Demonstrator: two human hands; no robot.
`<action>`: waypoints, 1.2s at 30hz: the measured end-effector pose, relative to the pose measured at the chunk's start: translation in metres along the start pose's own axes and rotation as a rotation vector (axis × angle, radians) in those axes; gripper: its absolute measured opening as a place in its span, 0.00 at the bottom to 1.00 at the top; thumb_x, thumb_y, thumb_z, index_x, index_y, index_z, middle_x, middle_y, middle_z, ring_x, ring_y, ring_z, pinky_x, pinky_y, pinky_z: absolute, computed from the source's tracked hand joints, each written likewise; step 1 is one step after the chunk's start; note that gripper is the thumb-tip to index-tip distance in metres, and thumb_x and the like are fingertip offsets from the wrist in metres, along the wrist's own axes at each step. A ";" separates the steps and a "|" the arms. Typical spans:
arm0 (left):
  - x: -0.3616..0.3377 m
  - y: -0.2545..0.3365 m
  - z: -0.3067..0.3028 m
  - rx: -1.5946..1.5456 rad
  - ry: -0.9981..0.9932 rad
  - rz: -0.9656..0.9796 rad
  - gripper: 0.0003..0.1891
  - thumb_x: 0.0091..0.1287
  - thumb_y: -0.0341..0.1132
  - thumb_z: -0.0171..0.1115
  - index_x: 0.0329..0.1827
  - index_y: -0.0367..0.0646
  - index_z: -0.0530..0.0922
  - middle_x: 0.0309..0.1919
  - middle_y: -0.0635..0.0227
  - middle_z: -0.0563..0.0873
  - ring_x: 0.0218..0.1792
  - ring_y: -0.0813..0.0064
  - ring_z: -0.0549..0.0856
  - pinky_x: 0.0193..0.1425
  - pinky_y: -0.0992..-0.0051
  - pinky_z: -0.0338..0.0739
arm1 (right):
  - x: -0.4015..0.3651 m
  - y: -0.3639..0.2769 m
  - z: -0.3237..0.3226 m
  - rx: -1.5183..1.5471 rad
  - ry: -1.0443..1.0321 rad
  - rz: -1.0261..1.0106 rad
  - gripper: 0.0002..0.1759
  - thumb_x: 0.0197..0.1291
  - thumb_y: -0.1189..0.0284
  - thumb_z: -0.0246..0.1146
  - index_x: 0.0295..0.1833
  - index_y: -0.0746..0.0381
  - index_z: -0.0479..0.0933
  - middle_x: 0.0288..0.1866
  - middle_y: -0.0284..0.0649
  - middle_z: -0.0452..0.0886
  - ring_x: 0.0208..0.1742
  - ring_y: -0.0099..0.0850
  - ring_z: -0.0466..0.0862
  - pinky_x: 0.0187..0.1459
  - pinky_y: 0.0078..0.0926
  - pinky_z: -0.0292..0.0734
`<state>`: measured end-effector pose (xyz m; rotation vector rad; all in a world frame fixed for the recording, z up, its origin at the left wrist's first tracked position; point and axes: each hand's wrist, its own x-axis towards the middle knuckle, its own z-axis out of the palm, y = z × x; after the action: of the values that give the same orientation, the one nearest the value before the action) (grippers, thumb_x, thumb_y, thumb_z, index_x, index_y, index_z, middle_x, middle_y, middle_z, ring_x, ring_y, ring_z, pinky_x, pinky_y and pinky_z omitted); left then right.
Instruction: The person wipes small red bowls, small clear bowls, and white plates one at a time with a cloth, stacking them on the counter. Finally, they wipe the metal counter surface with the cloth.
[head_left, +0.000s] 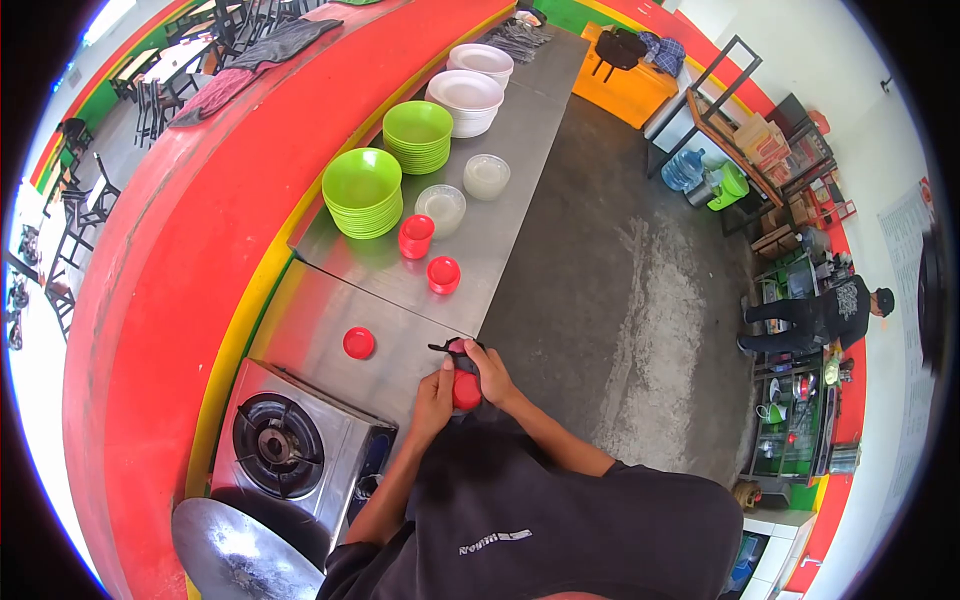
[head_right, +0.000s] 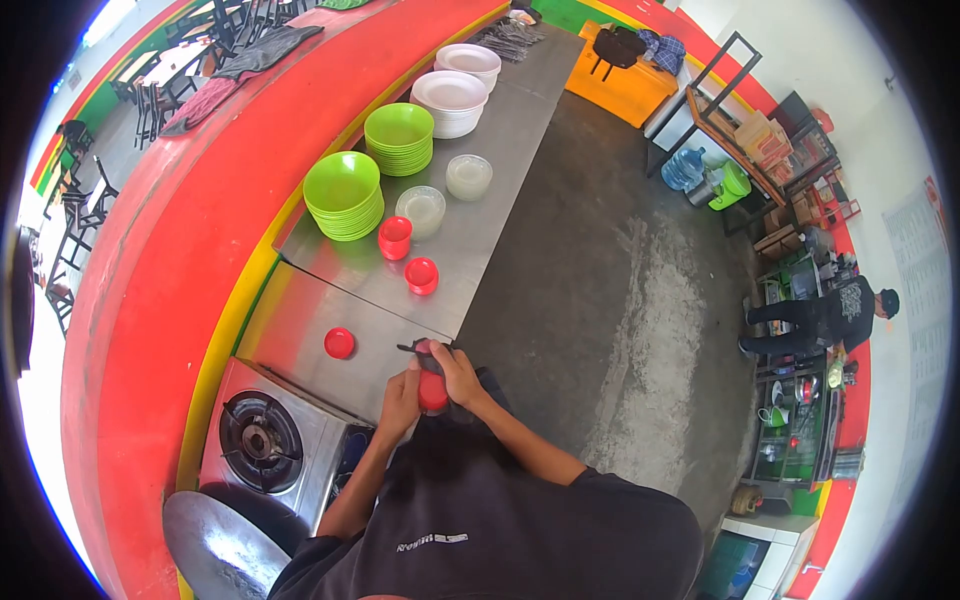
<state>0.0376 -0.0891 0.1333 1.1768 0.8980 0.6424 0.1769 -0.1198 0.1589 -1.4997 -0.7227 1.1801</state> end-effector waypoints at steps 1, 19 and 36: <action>-0.004 0.003 0.003 -0.071 0.057 -0.039 0.31 0.82 0.52 0.41 0.25 0.38 0.75 0.17 0.75 0.72 0.20 0.84 0.68 0.24 0.74 0.65 | 0.003 0.003 0.003 0.057 0.052 -0.036 0.27 0.76 0.52 0.52 0.46 0.67 0.83 0.37 0.37 0.83 0.39 0.22 0.79 0.44 0.25 0.76; 0.015 0.025 0.014 -0.075 0.107 -0.030 0.27 0.81 0.54 0.41 0.40 0.35 0.73 0.23 0.66 0.78 0.18 0.79 0.76 0.21 0.76 0.69 | 0.025 -0.003 -0.003 -0.022 0.245 -0.204 0.29 0.77 0.51 0.50 0.44 0.67 0.83 0.31 0.31 0.81 0.34 0.19 0.76 0.37 0.23 0.73; 0.009 0.031 -0.010 -0.427 0.020 -0.227 0.37 0.75 0.71 0.31 0.55 0.47 0.74 0.25 0.75 0.71 0.24 0.82 0.69 0.26 0.80 0.59 | 0.013 0.006 0.017 0.107 0.027 -0.264 0.21 0.77 0.60 0.52 0.54 0.68 0.77 0.39 0.28 0.79 0.39 0.17 0.73 0.42 0.22 0.73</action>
<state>0.0347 -0.0676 0.1595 0.6774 0.8446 0.6226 0.1646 -0.1040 0.1503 -1.2854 -0.7994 0.9811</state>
